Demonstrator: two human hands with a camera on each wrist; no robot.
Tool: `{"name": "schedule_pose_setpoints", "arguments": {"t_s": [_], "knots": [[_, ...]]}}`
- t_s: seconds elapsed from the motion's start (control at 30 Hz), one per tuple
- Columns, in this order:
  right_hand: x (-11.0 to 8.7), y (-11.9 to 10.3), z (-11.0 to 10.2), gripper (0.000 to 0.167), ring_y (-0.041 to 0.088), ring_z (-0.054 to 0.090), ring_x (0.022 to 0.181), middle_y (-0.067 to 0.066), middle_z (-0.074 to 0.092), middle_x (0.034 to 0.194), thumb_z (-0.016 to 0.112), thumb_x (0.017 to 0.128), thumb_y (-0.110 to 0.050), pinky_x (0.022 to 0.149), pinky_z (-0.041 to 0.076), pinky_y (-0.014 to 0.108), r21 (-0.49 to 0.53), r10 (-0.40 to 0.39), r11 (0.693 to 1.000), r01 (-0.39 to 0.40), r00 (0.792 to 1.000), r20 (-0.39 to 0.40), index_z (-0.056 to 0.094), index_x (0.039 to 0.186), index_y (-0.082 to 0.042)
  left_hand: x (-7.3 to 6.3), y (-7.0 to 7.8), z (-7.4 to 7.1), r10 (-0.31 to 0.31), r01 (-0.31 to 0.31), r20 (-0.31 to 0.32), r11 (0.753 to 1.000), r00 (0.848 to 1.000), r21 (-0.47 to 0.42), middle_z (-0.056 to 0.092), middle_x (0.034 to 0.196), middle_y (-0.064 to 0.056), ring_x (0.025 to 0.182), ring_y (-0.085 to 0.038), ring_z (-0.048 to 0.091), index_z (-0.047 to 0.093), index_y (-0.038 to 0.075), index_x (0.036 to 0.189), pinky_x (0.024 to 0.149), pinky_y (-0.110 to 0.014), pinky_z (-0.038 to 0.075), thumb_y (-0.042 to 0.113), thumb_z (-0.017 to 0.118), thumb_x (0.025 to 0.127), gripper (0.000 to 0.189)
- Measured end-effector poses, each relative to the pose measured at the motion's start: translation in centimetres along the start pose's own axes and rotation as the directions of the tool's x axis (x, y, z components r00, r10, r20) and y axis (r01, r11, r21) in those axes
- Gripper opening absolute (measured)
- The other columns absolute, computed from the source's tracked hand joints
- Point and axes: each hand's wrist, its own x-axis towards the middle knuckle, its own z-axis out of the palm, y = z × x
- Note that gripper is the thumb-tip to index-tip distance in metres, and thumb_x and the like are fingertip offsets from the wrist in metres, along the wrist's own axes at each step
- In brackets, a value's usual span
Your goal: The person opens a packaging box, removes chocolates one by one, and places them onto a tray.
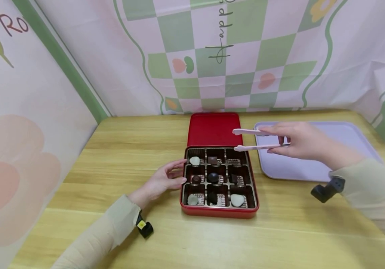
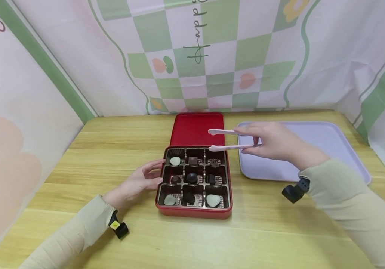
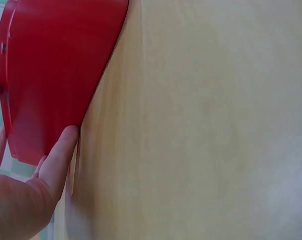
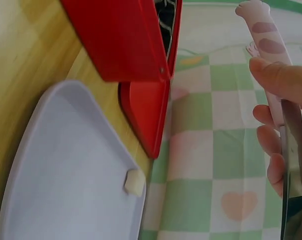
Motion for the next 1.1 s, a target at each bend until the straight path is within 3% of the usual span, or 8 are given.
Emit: {"name": "schedule_pose_setpoints", "arguments": {"t_s": [0.1,0.2,0.3,0.43,0.53,0.67,0.93,1.1], "knots": [[0.3,-0.5,0.1,0.061,-0.002,0.047,0.058,-0.009,0.062,0.077,0.052,0.084,-0.061,0.047,0.038,0.009,0.001,-0.025,1.000,0.025,1.000,0.003,0.068,0.114,-0.010,0.0,-0.1,0.0,0.000,0.000,-0.001,1.000,1.000,0.000,0.036,0.143,-0.022,0.125,-0.033,0.044,0.035,0.008,0.146,0.090,-0.039,0.055,-0.006,0.059,0.086,0.066],[0.5,-1.1,0.1,0.055,-0.002,0.048,0.059,-0.006,0.064,0.081,0.061,0.084,-0.055,0.047,0.040,0.009,0.006,-0.052,0.999,0.052,0.999,0.015,0.068,0.114,-0.010,0.0,-0.1,-0.1,0.003,-0.003,0.001,1.000,1.000,0.001,0.036,0.143,-0.021,0.126,-0.033,0.043,0.034,0.008,0.146,0.090,-0.038,0.055,-0.006,0.059,0.086,0.066],[0.6,-1.5,0.2,0.053,-0.002,0.047,0.059,-0.007,0.061,0.080,0.060,0.085,-0.053,0.048,0.040,0.009,0.004,-0.078,0.997,0.078,0.996,0.031,0.068,0.113,-0.009,0.1,0.0,-0.1,0.004,-0.004,0.007,1.000,1.000,0.004,0.036,0.143,-0.021,0.126,-0.033,0.043,0.034,0.008,0.146,0.091,-0.038,0.055,-0.006,0.059,0.086,0.067],[0.6,-1.9,0.4,0.058,-0.003,0.046,0.059,-0.007,0.061,0.082,0.051,0.087,-0.057,0.046,0.037,0.010,-0.011,-0.097,0.995,0.098,0.993,0.063,0.068,0.113,-0.009,0.1,0.0,-0.2,0.002,-0.002,0.013,1.000,1.000,0.008,0.036,0.143,-0.021,0.126,-0.033,0.043,0.034,0.008,0.146,0.091,-0.038,0.055,-0.005,0.060,0.087,0.066],[0.4,-2.0,0.6,0.050,-0.004,0.046,0.059,-0.002,0.066,0.089,0.069,0.082,-0.047,0.046,0.037,0.012,-0.023,-0.096,0.995,0.099,0.991,0.097,0.068,0.113,-0.009,0.1,-0.1,-0.2,-0.001,0.001,0.014,1.000,1.000,0.011,0.035,0.143,-0.021,0.127,-0.033,0.042,0.034,0.008,0.146,0.091,-0.038,0.055,-0.005,0.060,0.087,0.066],[0.2,-2.2,0.6,0.057,-0.004,0.044,0.060,0.001,0.068,0.095,0.087,0.062,-0.022,0.047,0.037,0.014,-0.035,-0.093,0.995,0.099,0.986,0.138,0.068,0.114,-0.009,0.2,-0.2,-0.3,-0.006,0.006,0.012,1.000,1.000,0.011,0.035,0.144,-0.021,0.127,-0.033,0.042,0.034,0.009,0.146,0.091,-0.038,0.055,-0.005,0.060,0.086,0.067],[0.0,-2.6,0.4,0.059,-0.007,0.042,0.060,-0.003,0.068,0.090,0.086,0.058,-0.017,0.047,0.038,0.013,-0.019,-0.099,0.994,0.104,0.981,0.170,0.068,0.114,-0.009,0.3,-0.2,-0.3,-0.010,0.010,0.000,1.000,1.000,0.016,0.036,0.143,-0.020,0.126,-0.033,0.043,0.036,0.010,0.145,0.090,-0.038,0.055,-0.004,0.061,0.086,0.067],[-0.2,-2.8,0.4,0.057,-0.009,0.040,0.059,-0.005,0.068,0.091,0.085,0.061,-0.017,0.047,0.038,0.013,-0.033,-0.055,0.997,0.065,0.971,0.234,0.068,0.115,-0.014,0.2,-0.1,-0.2,-0.010,0.010,-0.002,1.000,1.000,0.016,0.036,0.144,-0.020,0.127,-0.034,0.043,0.035,0.010,0.146,0.090,-0.039,0.055,-0.005,0.061,0.086,0.067]]}}
